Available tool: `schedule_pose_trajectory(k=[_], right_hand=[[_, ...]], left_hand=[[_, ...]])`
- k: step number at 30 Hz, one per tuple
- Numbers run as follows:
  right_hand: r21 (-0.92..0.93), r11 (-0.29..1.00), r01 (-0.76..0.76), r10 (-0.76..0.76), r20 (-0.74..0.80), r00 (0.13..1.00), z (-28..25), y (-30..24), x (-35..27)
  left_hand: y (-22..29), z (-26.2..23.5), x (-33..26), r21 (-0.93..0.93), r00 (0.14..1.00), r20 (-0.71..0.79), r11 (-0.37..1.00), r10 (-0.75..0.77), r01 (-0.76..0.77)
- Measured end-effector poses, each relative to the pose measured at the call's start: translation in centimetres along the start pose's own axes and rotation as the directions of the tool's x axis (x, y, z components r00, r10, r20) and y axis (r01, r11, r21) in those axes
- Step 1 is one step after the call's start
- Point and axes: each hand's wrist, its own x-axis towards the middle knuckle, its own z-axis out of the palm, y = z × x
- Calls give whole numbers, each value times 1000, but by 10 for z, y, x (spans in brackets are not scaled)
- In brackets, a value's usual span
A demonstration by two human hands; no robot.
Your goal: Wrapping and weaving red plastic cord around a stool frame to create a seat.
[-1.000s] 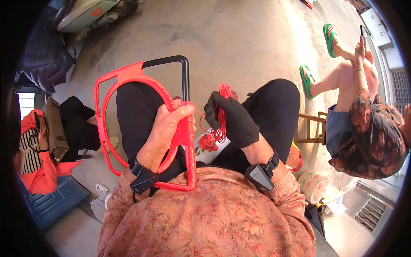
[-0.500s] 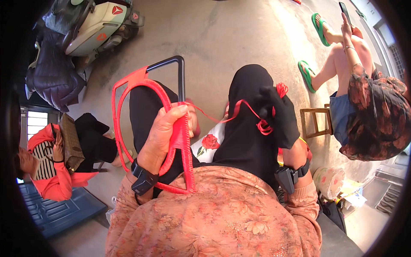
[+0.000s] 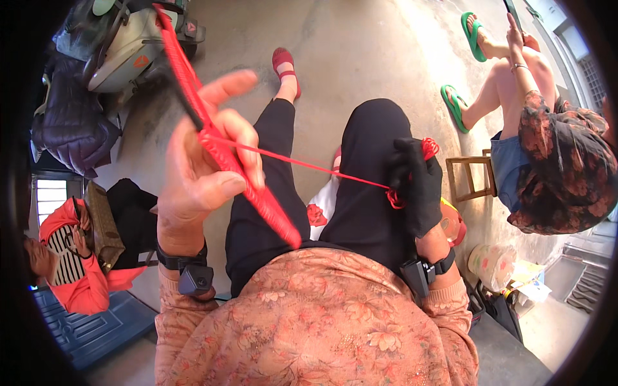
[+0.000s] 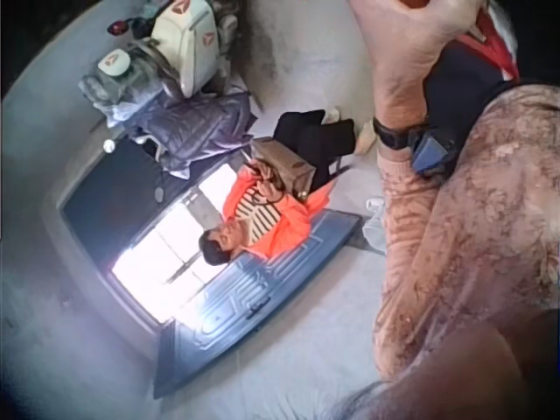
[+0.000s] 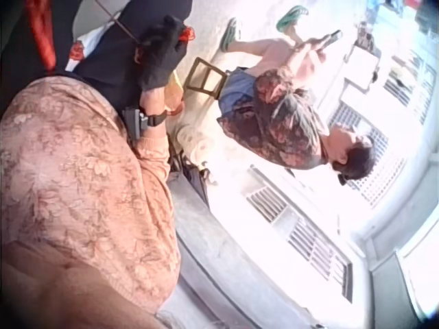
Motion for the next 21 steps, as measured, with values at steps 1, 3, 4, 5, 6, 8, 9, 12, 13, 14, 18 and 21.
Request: schedule_pose_trajectory(k=[1,3,4,5,6,8,9,12,13,14,18,21], right_hand=[[2,1000,-8,8,9,1000,-2,1,-1],[1,1000,24,-24,8,1000,-3,4,-3],[-11,1000,-3,3,-12,1000,-3,4,-5],[-92,995,40,-41,-7,999,-3,4,-6],[-165,982,89,-88,10,996,-3,3,-9],[-124,992,24,-26,-11,1000,-3,-4,-14],[-77,996,-37,35,-29,999,-3,-9,-18],[-164,986,38,-39,-5,999,-4,-26,-29],[-208,977,35,-32,19,999,-5,-31,-33],[-199,979,39,-32,35,999,-4,-35,-36],[-128,992,-19,38,148,988,4,-37,-42],[-50,996,-77,81,102,991,12,-31,-39]], left_hand=[[-5,-1,2,88,992,-31,989,122,-119],[-23,-3,2,195,960,-116,954,254,-229],[-35,-7,1,192,961,-133,958,242,-215],[-52,-7,-2,175,953,-213,968,217,-182],[-68,-8,-4,174,934,-298,973,199,-152],[-98,-17,-11,350,925,-328,934,192,-69],[-112,-19,-19,246,930,-359,969,79,13],[-149,-22,-31,6,890,-410,975,-200,223],[-156,-25,-32,106,885,-437,969,-158,225],[-163,-27,-33,101,897,-436,986,-73,129],[-173,-27,-34,-17,881,-468,998,-64,64],[-171,-24,-32,-60,906,-412,995,-100,82]])
